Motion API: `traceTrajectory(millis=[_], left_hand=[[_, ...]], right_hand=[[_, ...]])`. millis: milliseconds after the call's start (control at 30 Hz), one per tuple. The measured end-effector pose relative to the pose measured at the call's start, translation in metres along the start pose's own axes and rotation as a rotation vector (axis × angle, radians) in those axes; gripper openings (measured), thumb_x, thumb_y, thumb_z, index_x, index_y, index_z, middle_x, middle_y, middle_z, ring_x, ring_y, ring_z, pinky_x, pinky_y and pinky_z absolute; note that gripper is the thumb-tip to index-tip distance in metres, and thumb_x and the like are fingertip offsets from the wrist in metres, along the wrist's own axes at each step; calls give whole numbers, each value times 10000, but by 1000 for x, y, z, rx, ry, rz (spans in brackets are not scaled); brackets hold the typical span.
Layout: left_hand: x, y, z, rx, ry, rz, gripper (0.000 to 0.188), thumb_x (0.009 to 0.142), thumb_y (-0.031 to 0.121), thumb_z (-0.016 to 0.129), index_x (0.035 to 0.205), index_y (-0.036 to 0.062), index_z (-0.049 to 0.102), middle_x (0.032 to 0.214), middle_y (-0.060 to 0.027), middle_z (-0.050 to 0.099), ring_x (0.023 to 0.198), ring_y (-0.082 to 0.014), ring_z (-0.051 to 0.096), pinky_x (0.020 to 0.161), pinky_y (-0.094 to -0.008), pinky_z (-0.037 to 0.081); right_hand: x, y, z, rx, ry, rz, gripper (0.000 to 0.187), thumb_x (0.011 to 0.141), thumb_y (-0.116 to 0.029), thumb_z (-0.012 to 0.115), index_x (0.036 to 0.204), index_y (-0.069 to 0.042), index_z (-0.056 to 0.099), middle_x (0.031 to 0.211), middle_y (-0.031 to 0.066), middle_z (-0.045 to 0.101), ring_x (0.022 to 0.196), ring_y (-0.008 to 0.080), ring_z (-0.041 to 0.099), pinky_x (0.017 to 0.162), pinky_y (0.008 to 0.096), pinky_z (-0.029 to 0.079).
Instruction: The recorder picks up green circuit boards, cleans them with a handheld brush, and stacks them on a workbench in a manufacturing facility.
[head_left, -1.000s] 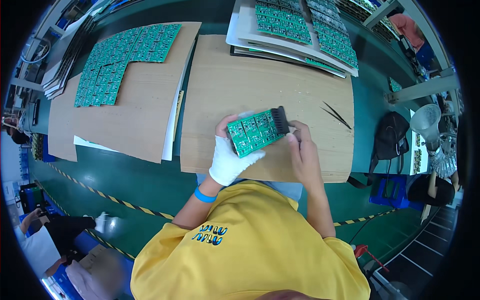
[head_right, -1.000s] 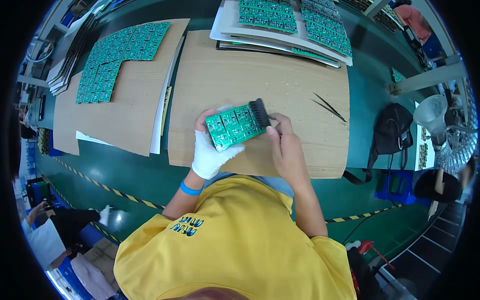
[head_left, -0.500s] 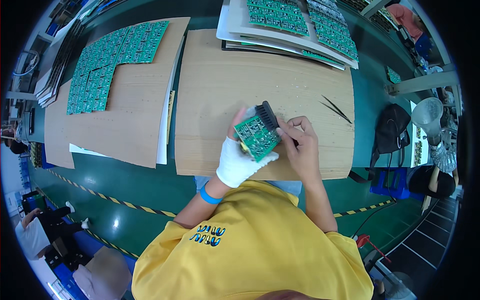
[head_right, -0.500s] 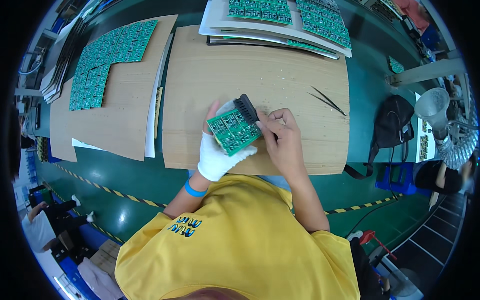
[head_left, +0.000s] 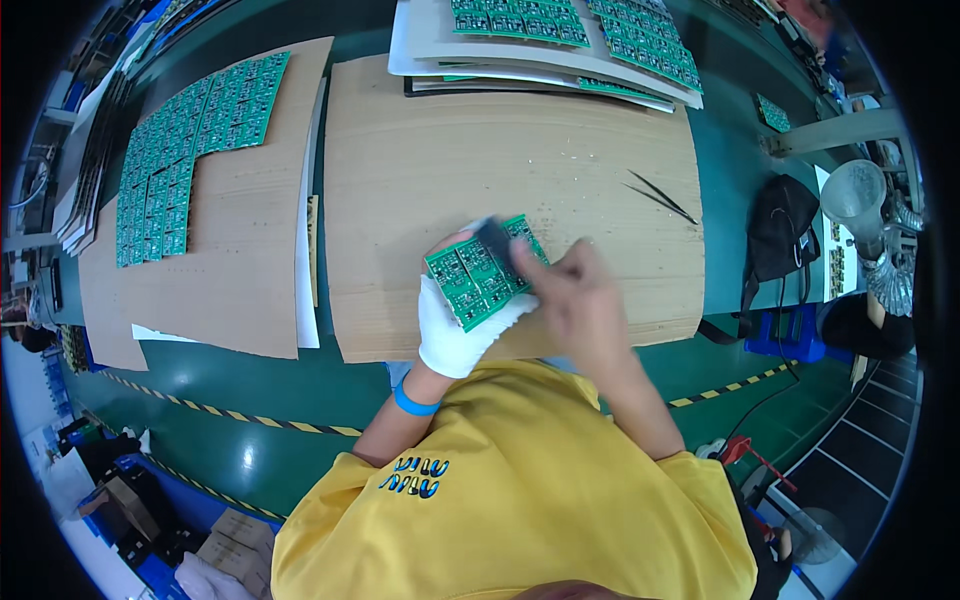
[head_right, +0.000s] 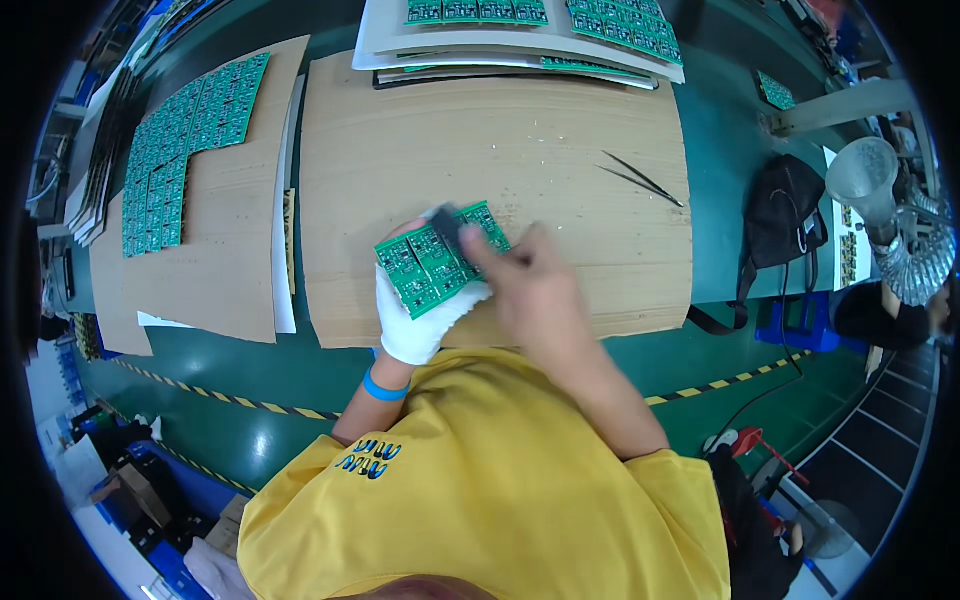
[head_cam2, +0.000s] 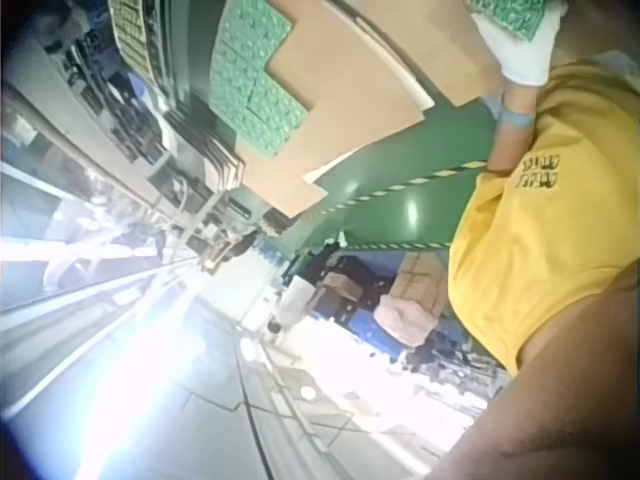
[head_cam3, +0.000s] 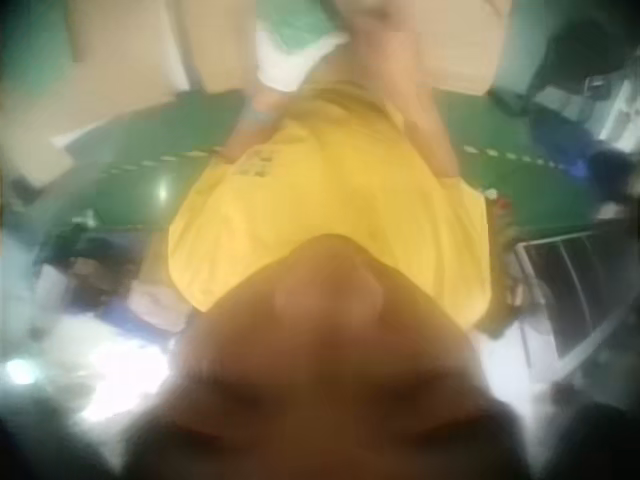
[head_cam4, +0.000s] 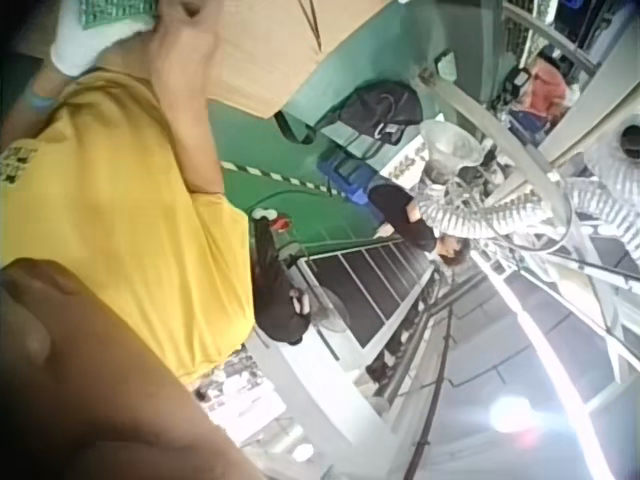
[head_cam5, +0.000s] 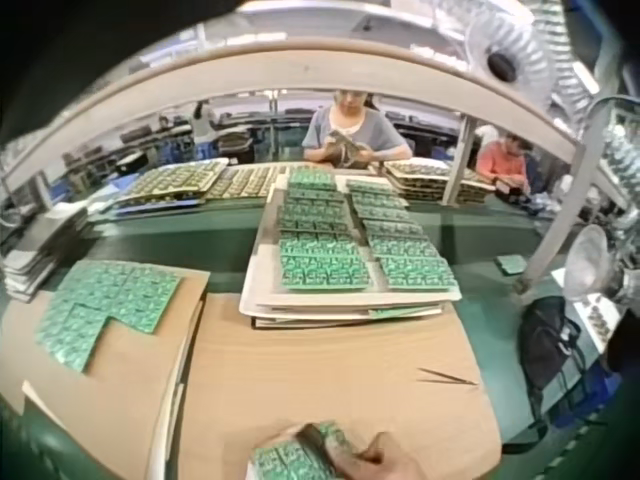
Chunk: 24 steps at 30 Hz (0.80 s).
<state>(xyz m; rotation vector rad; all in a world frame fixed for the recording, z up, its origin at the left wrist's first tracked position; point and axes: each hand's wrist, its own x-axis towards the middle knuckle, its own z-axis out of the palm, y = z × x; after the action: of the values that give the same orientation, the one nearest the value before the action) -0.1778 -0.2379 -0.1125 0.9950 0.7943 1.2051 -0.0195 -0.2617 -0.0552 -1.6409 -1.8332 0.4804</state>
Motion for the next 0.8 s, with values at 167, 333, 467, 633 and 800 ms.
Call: traceTrajectory(millis=[167, 333, 467, 633, 800], left_hand=[[-3, -10, -3, 83, -12, 75, 888, 719, 72, 939, 1413, 68, 385, 1472, -187, 502, 1304, -290, 573, 1096, -436, 499], [1, -4, -1, 201, -58, 113, 890, 719, 75, 939, 1413, 76, 381, 1468, -191, 497, 1305, -299, 571, 1099, -447, 497], [1, -2, 6, -491, 272, -283, 919, 701, 83, 953, 1414, 73, 374, 1444, -189, 516, 1302, -294, 574, 1103, -451, 498], [4, -10, 2, 186, -26, 120, 934, 680, 81, 960, 1411, 85, 378, 1438, -180, 523, 1304, -294, 572, 1081, -458, 522], [0, -1, -1, 49, -22, 72, 898, 669, 68, 959, 1388, 67, 421, 1438, -179, 534, 1302, -290, 576, 1059, -448, 537]], right_hand=[[-4, 6, -14, 57, 46, 6, 618, 774, 135, 631, 1298, -175, 737, 765, 60, 466, 666, 194, 480, 578, 312, 413], [-15, -11, -10, 64, -7, -20, 598, 795, 134, 627, 1292, -178, 741, 767, 69, 468, 640, 199, 470, 554, 315, 400], [-15, -4, -17, 87, 21, 24, 569, 802, 131, 635, 1267, -172, 754, 771, 74, 467, 626, 199, 470, 551, 322, 404], [-26, -12, -15, 91, -8, 17, 533, 794, 129, 666, 1230, -159, 771, 776, 77, 448, 621, 202, 482, 558, 325, 417], [-14, 49, -17, -40, 100, 165, 512, 804, 105, 723, 1269, -109, 741, 814, 42, 496, 642, 171, 501, 583, 310, 446]])
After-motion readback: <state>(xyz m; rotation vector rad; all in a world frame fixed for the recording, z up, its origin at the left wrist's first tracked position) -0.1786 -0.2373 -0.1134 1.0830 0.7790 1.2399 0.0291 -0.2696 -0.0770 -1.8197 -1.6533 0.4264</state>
